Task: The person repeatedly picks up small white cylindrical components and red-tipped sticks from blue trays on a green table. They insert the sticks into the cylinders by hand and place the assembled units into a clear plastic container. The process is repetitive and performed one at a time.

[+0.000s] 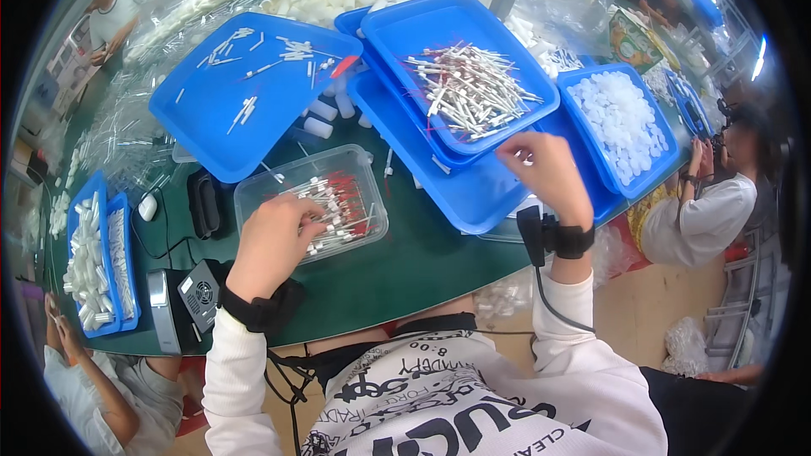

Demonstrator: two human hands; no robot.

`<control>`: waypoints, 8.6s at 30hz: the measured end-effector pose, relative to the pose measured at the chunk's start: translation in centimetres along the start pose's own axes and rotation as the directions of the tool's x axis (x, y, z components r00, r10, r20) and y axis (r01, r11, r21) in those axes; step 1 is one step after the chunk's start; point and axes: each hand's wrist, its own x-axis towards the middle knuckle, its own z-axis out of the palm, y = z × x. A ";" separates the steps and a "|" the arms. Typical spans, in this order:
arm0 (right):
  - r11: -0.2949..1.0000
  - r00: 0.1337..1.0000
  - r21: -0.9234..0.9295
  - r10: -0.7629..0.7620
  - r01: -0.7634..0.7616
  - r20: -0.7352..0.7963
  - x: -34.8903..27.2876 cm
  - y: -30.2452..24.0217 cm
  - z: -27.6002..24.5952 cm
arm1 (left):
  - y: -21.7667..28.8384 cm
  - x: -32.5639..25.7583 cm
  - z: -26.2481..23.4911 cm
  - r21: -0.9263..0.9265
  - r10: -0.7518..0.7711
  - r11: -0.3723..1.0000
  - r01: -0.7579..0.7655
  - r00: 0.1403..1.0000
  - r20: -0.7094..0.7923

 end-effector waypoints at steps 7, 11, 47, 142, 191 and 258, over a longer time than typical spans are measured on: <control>0.994 0.990 -0.080 0.057 -0.068 -0.132 -0.7 1.7 3.7 | 0.3 -0.4 -0.2 -0.053 0.001 0.999 -0.010 0.987 -0.159; 0.987 0.988 -0.105 0.107 -0.120 -0.115 -0.6 1.1 3.8 | 1.3 -1.4 -1.5 -0.123 0.002 0.991 -0.044 0.948 -0.318; 0.665 0.964 0.738 -0.252 0.111 0.082 -8.1 -15.1 5.8 | 8.1 -7.0 -1.6 -0.890 -0.262 0.422 -0.175 0.916 -0.304; 0.914 0.965 -0.312 0.253 -0.260 -0.064 -0.4 3.7 2.9 | -2.8 0.5 0.6 0.366 0.254 0.930 -0.033 0.778 -0.575; 0.404 0.948 0.915 -0.289 -0.002 0.130 -6.2 -15.3 4.5 | 5.5 -9.0 -3.8 -0.668 -0.061 0.716 -0.201 0.936 -0.347; 0.709 0.756 0.288 -0.531 0.644 -0.383 -10.3 -12.0 6.5 | 9.8 -10.1 0.2 -0.350 0.005 0.921 -0.170 0.905 -0.426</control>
